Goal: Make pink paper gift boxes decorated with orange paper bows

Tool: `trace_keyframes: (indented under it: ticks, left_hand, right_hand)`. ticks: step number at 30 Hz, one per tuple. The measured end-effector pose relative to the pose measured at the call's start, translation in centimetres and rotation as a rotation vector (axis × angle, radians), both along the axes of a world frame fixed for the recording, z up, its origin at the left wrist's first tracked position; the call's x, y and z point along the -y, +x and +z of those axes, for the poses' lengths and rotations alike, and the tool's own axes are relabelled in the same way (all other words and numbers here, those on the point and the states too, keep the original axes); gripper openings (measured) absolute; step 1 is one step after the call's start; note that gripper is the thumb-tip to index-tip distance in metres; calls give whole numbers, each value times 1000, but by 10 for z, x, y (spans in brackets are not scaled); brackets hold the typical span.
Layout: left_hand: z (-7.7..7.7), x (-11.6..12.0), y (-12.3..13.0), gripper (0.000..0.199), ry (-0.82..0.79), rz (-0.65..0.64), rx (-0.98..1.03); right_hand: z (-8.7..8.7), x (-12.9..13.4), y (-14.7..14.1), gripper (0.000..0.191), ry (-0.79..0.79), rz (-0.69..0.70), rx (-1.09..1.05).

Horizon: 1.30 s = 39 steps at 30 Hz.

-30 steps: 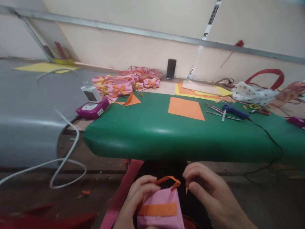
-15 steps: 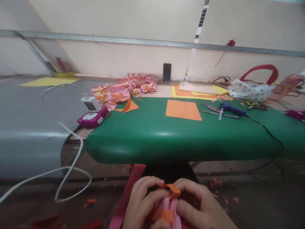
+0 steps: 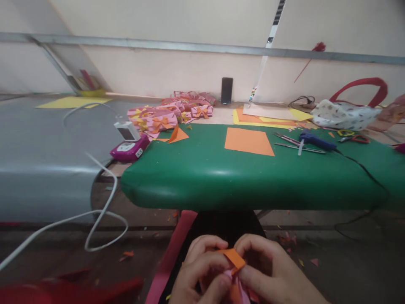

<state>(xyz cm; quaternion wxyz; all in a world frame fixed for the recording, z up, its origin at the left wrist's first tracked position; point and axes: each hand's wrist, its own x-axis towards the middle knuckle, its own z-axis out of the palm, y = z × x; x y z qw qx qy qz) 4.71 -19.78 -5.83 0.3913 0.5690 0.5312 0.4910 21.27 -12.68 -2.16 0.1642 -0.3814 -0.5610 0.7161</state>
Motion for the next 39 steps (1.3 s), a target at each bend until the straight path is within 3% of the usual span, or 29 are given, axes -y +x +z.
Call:
trace_keyframes:
  ticks: [5,12,16,21,24,30,34,39]
  left_hand:
    - [5,-4,0,5,66,5,-103]
    - [9,-3,2,11,293,78,-316]
    - [10,-3,6,18,281,70,-302]
    - [15,-4,9,14,284,89,-236]
    - [17,-4,9,15,323,112,-259]
    - [8,-1,4,10,291,47,-250]
    - [6,0,3,10,343,156,-372]
    - [6,0,9,10,480,278,-531]
  right_hand:
    - [-4,-1,1,8,-75,-29,-123]
    - [-28,-4,3,29,-293,-70,-348]
    - [-30,-1,4,22,-295,-78,-335]
    - [-18,3,1,15,-182,-149,-238]
    - [-12,4,-1,15,-116,-121,-229]
    - [-17,5,-3,18,-161,-67,-199]
    - [-24,6,-1,25,-192,-85,-164]
    - [-38,9,-2,28,-403,-31,-265]
